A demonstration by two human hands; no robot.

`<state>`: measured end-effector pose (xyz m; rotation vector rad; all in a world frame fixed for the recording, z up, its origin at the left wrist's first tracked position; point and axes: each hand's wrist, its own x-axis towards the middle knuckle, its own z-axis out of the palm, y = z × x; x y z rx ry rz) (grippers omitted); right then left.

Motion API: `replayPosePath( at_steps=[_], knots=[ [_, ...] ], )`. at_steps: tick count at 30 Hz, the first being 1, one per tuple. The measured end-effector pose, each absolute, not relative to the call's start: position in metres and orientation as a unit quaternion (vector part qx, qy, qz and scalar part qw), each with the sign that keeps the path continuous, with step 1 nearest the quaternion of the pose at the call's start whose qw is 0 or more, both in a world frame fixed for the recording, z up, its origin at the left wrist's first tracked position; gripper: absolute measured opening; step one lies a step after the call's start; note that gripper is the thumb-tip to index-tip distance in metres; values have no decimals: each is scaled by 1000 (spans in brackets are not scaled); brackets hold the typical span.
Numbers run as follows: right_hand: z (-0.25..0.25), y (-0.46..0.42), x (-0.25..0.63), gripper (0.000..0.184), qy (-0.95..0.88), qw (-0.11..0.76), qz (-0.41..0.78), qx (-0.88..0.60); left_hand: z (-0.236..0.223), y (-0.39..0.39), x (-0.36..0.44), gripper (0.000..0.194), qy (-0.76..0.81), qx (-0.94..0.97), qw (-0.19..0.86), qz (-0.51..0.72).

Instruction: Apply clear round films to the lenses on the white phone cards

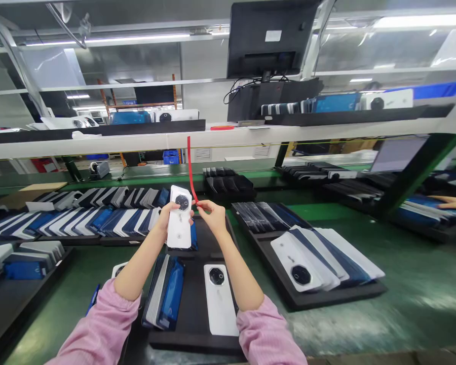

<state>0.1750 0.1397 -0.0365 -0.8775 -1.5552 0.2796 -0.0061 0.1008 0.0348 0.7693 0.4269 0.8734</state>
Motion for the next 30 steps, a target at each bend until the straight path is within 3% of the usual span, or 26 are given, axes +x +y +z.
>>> replayPosePath(
  at_steps=[10,17,25,30],
  knots=[
    [-38,131,185,28,-671,620,100,-394,29,103,7,57,212,375,806,407],
    [-29,121,197,25,-698,585,13,-412,33,94,14,57,218,378,810,392],
    [-21,111,199,9,-697,549,-101,-450,36,87,23,58,198,378,810,401],
    [-21,109,194,19,-686,537,-132,-473,38,84,23,58,209,379,804,407]
  ],
)
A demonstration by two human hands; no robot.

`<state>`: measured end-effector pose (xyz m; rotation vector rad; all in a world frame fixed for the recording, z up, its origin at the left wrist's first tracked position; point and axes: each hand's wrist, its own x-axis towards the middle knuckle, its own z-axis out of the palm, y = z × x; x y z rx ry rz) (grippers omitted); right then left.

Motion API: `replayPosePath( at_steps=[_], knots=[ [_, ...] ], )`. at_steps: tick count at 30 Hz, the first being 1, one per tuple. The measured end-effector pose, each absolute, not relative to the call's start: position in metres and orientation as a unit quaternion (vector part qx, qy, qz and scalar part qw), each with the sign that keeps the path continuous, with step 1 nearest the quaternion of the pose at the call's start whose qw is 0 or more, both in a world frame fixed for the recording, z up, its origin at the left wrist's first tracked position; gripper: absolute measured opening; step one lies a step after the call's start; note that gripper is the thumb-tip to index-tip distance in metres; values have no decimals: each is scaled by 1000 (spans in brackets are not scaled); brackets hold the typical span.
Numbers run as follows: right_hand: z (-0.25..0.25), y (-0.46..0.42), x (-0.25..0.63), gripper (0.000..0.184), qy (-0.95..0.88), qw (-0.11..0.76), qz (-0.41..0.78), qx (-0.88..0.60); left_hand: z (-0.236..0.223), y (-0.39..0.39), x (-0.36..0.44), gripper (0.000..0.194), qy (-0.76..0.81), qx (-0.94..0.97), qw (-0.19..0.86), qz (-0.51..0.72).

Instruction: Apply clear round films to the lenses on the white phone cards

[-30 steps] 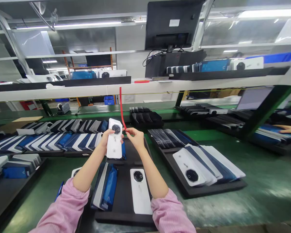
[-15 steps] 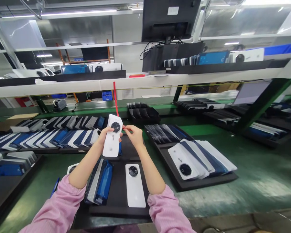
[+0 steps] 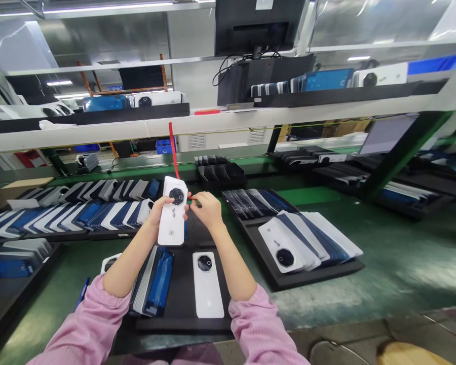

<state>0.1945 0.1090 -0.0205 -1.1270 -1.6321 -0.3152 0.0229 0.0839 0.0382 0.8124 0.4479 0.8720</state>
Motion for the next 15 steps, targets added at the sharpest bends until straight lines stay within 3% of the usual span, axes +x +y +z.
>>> replayPosePath(
  at_steps=[8,15],
  knots=[
    [-26,107,192,17,-658,541,-147,-503,27,86,15,42,281,369,791,399],
    [-33,107,198,14,-659,551,-147,-491,23,81,17,46,291,373,794,383]
  ],
)
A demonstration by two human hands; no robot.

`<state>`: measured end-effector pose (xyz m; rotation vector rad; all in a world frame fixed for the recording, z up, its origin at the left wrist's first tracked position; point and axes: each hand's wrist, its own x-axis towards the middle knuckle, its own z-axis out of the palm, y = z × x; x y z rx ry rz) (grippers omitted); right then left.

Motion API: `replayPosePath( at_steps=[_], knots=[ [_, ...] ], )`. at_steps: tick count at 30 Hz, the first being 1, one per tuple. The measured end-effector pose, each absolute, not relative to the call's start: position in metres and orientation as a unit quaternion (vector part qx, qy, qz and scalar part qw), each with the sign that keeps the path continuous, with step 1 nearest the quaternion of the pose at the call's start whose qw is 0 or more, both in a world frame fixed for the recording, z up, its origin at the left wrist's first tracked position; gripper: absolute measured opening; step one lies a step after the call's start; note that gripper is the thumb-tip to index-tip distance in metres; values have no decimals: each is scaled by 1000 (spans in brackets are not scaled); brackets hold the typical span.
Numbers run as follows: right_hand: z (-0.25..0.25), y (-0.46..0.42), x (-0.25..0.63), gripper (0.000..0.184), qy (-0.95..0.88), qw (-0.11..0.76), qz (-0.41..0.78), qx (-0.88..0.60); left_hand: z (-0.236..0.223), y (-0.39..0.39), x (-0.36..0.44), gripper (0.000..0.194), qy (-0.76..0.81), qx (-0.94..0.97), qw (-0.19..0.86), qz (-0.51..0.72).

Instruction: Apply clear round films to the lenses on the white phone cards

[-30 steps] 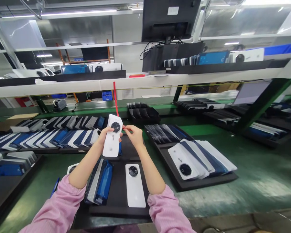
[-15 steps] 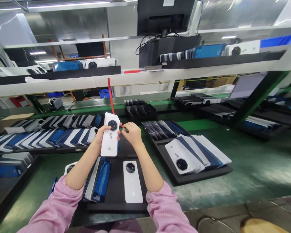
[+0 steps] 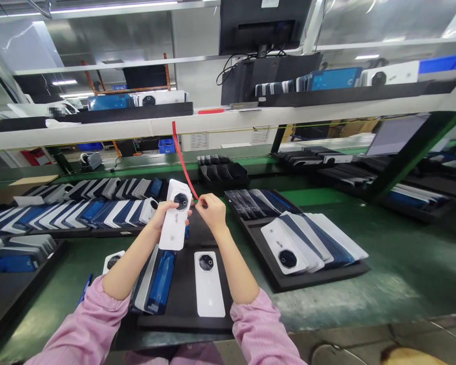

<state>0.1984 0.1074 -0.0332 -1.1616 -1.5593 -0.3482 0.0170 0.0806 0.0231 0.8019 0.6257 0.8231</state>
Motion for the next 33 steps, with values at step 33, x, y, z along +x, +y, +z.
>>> replayPosePath(
  at_steps=[33],
  knots=[
    [-28,107,186,27,-514,711,117,-466,22,81,40,60,201,393,801,405]
  ],
)
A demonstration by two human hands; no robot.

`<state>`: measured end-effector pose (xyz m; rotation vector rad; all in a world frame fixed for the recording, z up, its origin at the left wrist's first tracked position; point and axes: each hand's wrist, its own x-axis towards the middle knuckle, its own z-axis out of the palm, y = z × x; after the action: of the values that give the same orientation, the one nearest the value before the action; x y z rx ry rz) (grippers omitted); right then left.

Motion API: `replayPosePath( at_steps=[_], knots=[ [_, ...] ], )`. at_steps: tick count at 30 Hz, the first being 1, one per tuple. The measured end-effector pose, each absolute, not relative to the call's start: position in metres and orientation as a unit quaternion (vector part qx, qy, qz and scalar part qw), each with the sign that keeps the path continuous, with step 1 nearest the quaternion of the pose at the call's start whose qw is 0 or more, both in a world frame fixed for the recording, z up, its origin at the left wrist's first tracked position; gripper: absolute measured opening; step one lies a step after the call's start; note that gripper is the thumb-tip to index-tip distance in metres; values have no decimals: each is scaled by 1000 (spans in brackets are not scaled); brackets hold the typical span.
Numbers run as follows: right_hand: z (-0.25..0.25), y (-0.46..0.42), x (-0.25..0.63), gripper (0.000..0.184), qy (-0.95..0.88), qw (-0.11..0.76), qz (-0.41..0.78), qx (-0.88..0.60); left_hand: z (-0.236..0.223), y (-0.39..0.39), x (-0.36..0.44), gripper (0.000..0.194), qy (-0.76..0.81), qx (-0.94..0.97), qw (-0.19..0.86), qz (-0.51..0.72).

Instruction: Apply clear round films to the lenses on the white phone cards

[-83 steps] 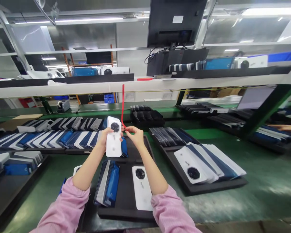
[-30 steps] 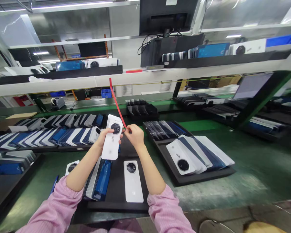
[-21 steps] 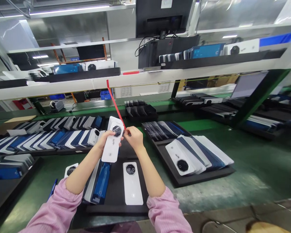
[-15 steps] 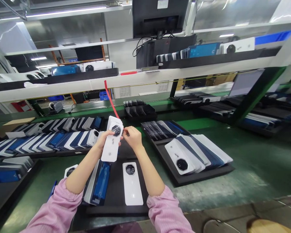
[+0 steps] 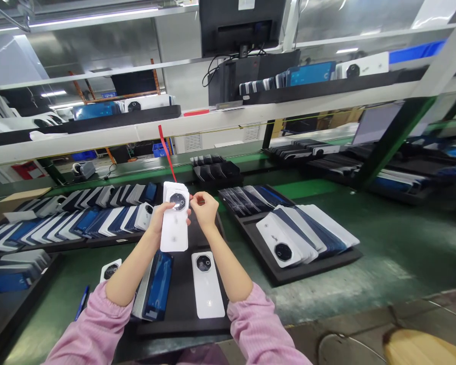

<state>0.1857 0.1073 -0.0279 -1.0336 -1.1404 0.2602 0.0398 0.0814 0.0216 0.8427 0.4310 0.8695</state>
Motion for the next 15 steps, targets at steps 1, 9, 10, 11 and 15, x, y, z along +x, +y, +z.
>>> replayPosePath(
  at_steps=[1,9,10,11,15],
  knots=[
    [-28,109,183,25,-491,721,153,-464,21,81,40,60,199,393,800,406],
    [-24,131,181,26,-326,759,399,-397,12,83,37,62,200,383,803,410],
    [-23,130,184,25,-313,761,413,-390,11,82,36,63,200,381,804,410],
    [-23,128,186,24,-305,762,423,-383,10,82,34,63,201,377,805,411],
    [-18,109,193,21,-321,772,418,-355,6,82,26,60,212,353,809,419]
  ],
)
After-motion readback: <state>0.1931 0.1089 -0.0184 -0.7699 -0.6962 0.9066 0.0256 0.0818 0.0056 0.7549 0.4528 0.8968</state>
